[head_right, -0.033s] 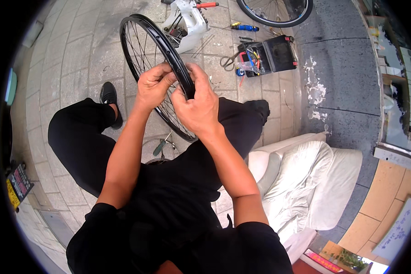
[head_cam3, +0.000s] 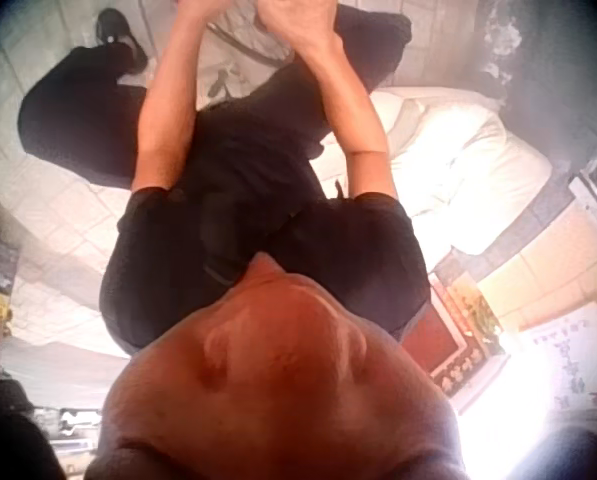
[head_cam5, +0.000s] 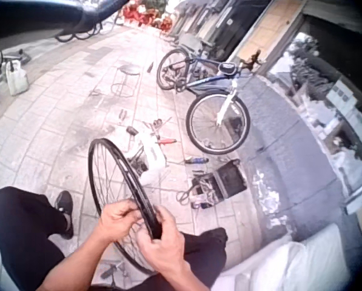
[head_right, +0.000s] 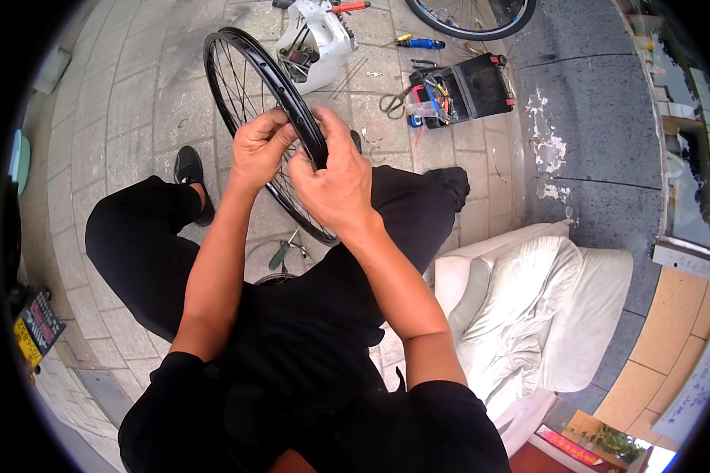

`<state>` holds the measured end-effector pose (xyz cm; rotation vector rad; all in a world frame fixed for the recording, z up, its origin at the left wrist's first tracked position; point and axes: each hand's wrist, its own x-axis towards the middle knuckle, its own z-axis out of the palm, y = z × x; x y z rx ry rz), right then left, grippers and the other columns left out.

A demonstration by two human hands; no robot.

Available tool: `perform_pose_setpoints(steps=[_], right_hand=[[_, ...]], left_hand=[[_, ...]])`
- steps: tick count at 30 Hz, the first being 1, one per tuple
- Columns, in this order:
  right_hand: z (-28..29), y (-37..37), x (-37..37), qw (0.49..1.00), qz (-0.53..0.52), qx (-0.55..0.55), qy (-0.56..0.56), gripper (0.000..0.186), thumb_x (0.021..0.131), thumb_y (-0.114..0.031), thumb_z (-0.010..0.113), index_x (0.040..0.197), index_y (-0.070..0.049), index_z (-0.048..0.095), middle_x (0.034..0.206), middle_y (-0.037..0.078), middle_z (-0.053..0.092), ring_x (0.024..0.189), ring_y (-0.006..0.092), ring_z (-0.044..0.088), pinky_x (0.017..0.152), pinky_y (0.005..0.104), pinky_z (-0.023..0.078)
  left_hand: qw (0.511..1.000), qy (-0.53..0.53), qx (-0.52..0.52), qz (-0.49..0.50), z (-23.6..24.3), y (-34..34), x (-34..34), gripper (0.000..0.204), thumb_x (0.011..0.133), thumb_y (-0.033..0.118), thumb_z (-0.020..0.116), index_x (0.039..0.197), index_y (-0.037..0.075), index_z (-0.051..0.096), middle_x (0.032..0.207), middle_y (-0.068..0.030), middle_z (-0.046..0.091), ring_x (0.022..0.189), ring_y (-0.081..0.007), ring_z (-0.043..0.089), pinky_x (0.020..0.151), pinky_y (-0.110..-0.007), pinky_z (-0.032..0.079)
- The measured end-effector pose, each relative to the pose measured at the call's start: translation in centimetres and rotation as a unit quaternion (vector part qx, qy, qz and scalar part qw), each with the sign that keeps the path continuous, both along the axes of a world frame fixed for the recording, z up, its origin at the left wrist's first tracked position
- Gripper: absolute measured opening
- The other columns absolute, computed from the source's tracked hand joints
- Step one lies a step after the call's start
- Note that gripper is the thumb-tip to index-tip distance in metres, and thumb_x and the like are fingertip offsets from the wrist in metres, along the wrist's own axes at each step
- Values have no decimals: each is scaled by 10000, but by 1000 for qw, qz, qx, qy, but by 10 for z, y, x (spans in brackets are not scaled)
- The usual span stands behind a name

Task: The person sits on a tiled sidewalk and repeatedly inserts a black inner tube into a bicycle wheel rim. They rotate the wheel and use both hands to push the tube into the rim channel, working around the circumference.

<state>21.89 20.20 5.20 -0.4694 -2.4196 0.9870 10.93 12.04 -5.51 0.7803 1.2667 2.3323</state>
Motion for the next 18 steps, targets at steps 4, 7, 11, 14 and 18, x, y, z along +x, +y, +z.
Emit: perform_pose_setpoints(steps=[4,7,11,14,18], right_hand=[[2,-7,-2,999,-12,-29,17,561,870,-104,690,1396,-37,506,1173,225,705,940,390,734,781,450,584],[1,-14,-1,998,-15,-44,30,546,863,-124,685,1375,-39,516,1152,210,704,927,404,721,755,469,580],[1,-19,-3,998,6,-50,35,535,861,-119,693,1364,-41,528,1148,200,709,937,405,719,792,465,575],[2,-17,-7,997,28,-68,38,548,860,-131,701,1370,-41,524,1169,199,708,953,406,719,819,465,575],[8,-9,-17,992,84,-90,3,598,846,-150,721,1391,-37,501,1207,206,701,957,420,713,816,481,570]], left_hand=[[999,-25,-37,-9,-4,-8,-7,107,1012,23,689,1105,-32,692,1015,-25,718,905,-79,634,787,-229,525],[996,-86,-19,32,3,-10,2,193,1029,33,666,1207,-36,636,1037,-57,727,905,-85,664,796,-226,543],[996,-72,-29,54,3,-22,1,163,1038,48,654,1184,-24,642,1010,-54,723,857,-79,665,769,-228,556],[994,-95,-38,36,-1,-33,-11,139,1035,28,643,1167,-14,648,978,-46,720,835,-87,672,750,-235,567],[995,-85,-53,2,-2,-52,-32,160,1015,30,665,1172,2,662,1009,-54,738,858,-109,706,770,-251,587]])
